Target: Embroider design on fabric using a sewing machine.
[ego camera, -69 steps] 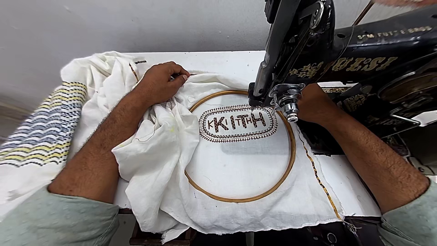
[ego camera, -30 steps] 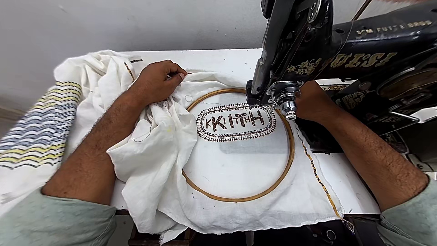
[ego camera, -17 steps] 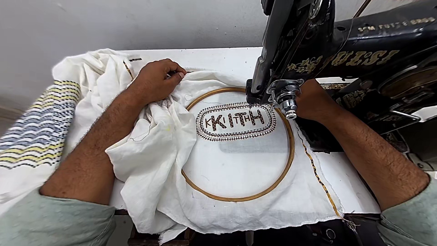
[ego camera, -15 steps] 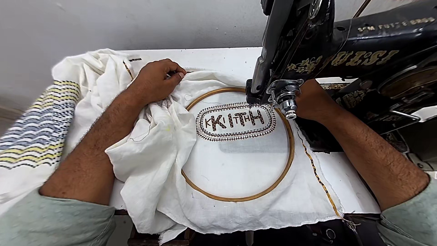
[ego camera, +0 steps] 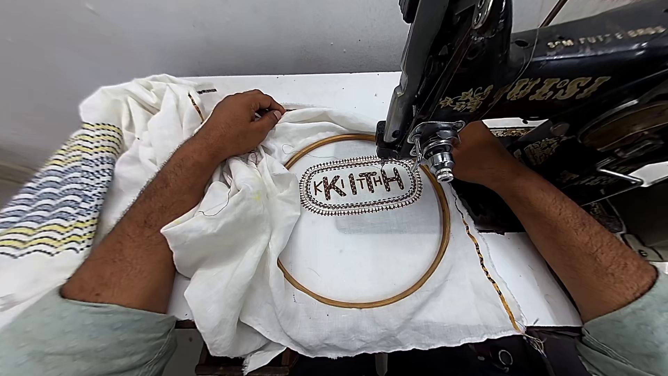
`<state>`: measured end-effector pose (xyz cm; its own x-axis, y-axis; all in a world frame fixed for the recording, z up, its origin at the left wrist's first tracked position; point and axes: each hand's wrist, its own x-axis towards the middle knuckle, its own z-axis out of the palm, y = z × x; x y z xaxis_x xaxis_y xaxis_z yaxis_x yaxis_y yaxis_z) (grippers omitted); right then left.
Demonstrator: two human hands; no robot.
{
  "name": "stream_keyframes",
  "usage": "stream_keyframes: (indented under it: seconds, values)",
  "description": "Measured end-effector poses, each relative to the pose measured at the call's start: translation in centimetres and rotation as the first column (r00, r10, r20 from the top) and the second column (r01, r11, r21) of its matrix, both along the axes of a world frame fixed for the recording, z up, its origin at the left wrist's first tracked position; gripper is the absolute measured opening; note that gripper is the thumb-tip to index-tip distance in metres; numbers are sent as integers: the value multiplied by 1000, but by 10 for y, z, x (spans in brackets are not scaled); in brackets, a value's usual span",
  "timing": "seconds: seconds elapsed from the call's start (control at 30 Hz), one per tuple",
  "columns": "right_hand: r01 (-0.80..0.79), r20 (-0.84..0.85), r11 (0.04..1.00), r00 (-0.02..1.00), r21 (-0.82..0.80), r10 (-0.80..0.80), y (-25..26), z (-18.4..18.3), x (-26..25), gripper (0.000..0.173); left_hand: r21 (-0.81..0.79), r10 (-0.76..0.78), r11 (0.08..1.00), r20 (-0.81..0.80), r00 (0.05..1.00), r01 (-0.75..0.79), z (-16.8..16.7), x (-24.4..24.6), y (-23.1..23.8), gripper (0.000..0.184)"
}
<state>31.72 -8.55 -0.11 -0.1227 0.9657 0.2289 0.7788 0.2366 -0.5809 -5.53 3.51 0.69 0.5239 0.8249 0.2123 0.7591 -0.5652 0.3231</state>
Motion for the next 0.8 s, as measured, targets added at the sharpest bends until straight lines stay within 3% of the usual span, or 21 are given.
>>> stream_keyframes:
  seconds: [0.8]
  values:
    - [39, 22, 997, 999, -69, -38, -3, 6, -3, 22, -21, 21, 1000, 6, 1000, -20, 1, 1, -2, 31]
